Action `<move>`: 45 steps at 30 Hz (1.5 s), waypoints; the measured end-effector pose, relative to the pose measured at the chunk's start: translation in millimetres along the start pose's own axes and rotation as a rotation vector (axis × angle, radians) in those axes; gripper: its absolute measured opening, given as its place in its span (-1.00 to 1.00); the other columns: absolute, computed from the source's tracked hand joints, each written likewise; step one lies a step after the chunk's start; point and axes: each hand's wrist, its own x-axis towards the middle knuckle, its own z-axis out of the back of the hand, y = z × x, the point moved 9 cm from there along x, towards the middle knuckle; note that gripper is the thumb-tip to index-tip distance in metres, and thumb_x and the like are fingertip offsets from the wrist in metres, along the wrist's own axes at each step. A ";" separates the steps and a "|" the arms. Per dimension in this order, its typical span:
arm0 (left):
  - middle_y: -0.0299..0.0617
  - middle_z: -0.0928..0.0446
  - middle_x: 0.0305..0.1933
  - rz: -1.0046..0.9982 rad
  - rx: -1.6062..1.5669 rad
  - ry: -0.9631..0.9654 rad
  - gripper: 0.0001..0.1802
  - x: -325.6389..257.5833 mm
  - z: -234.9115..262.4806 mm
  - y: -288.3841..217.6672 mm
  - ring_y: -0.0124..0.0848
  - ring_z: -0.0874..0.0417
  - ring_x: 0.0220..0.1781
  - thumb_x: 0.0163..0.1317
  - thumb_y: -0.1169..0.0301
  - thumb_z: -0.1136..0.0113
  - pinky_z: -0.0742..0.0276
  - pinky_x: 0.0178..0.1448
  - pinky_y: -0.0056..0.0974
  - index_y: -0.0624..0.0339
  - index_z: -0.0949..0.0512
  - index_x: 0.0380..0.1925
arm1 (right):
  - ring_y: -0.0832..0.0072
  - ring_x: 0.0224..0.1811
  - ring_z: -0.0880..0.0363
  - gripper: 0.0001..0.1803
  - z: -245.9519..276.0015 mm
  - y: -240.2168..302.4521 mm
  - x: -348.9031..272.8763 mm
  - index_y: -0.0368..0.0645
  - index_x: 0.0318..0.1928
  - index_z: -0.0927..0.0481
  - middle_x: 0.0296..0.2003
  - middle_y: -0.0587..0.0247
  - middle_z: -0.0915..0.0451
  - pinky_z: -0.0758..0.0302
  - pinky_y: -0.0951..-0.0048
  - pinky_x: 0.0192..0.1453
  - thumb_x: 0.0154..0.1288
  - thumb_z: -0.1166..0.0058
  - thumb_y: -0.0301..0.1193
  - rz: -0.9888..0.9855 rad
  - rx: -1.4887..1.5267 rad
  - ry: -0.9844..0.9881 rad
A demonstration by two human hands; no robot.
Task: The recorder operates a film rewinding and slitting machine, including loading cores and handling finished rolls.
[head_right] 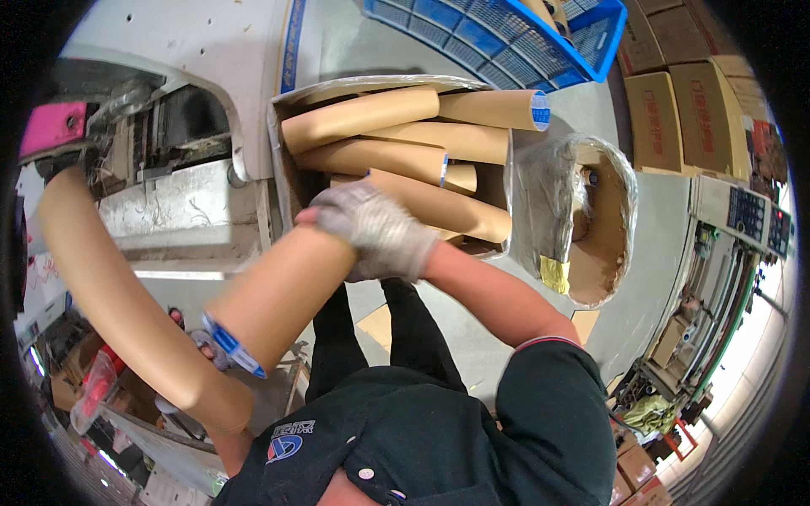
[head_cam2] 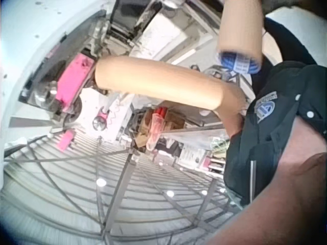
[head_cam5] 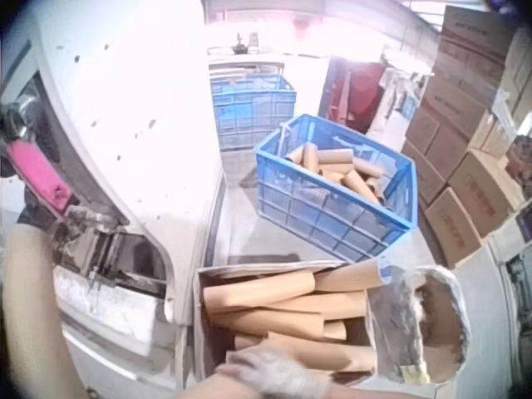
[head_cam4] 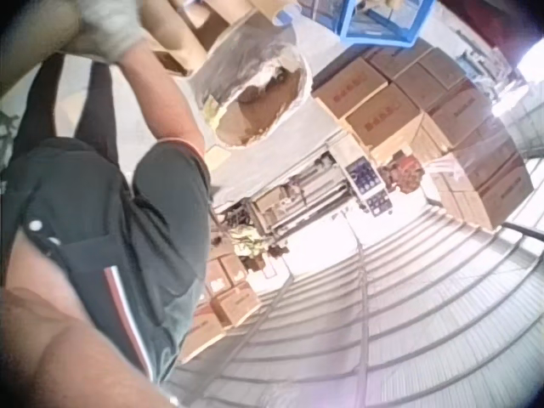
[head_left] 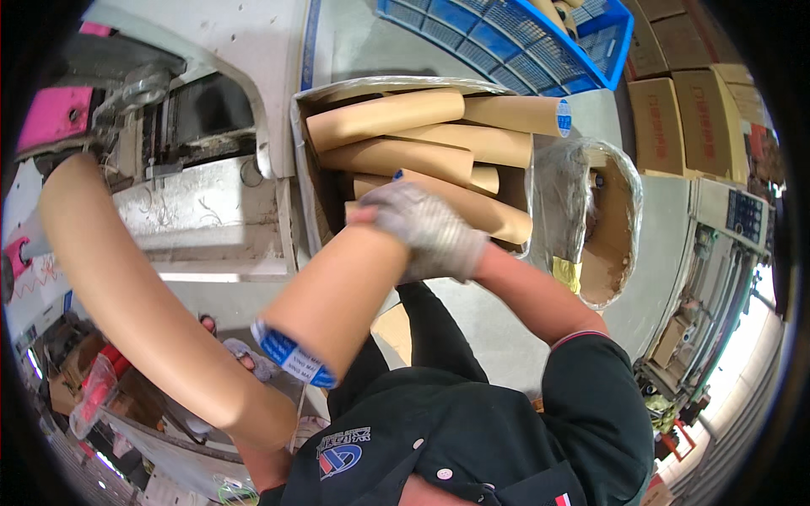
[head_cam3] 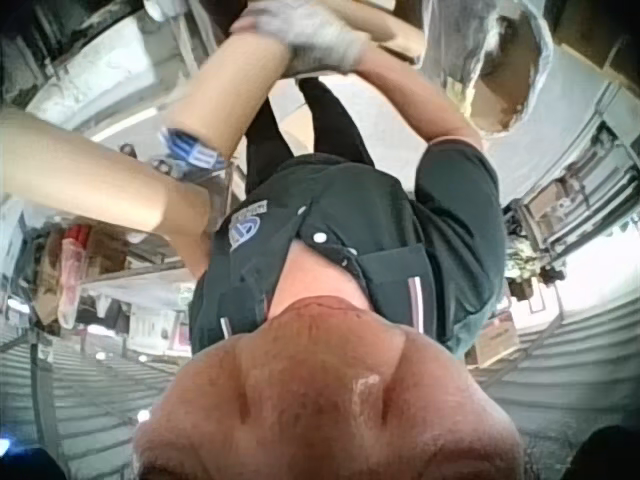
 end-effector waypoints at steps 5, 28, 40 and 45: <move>-0.09 -0.46 0.01 -0.159 1.115 -0.536 0.04 7.4 71.1 -9.5 -0.23 -0.48 0.07 -0.49 0.34 -0.54 -0.41 0.13 -0.12 0.21 -0.24 0.16 | 0.37 -0.13 -0.53 -0.36 119.4 -58.4 -48.1 -0.15 -0.11 -0.43 -0.27 0.25 -0.57 -0.43 0.31 0.03 -0.29 -0.40 -0.28 -0.423 0.141 -0.289; -0.11 -0.32 0.10 -0.199 2.518 -0.019 -0.33 285.0 46.9 134.7 -0.11 -0.29 0.17 -0.15 0.06 -0.30 -0.15 0.27 -0.05 -0.08 -0.41 0.06 | 0.13 0.35 0.02 -0.37 19.0 -207.4 -70.3 0.19 0.20 -0.30 0.27 0.15 -0.13 0.15 -0.06 0.37 0.05 -0.13 -0.24 -0.584 -0.745 -0.095; -0.07 -0.20 0.27 -0.979 2.763 -0.072 -0.15 380.3 -69.6 52.1 -0.09 -0.17 0.31 -0.15 0.07 -0.31 -0.01 0.34 0.01 -0.12 -0.23 0.23 | 0.11 -0.18 -0.47 -0.79 150.1 -240.6 -182.8 -0.17 -0.41 -0.56 -0.40 0.05 -0.55 -0.30 0.14 0.06 0.12 -0.04 -0.28 -0.746 -0.404 -0.768; -0.20 -0.35 -0.05 -0.762 2.983 -0.082 -0.04 403.2 -77.1 44.7 -0.20 -0.33 0.02 -0.37 -0.13 -0.35 -0.14 0.20 -0.08 -0.23 -0.29 0.19 | 0.23 -0.22 -0.49 -0.83 149.5 -137.5 -131.5 -0.13 -0.37 -0.54 -0.42 0.16 -0.52 -0.30 0.08 0.16 -0.05 -0.17 -0.43 -0.332 -0.785 -0.629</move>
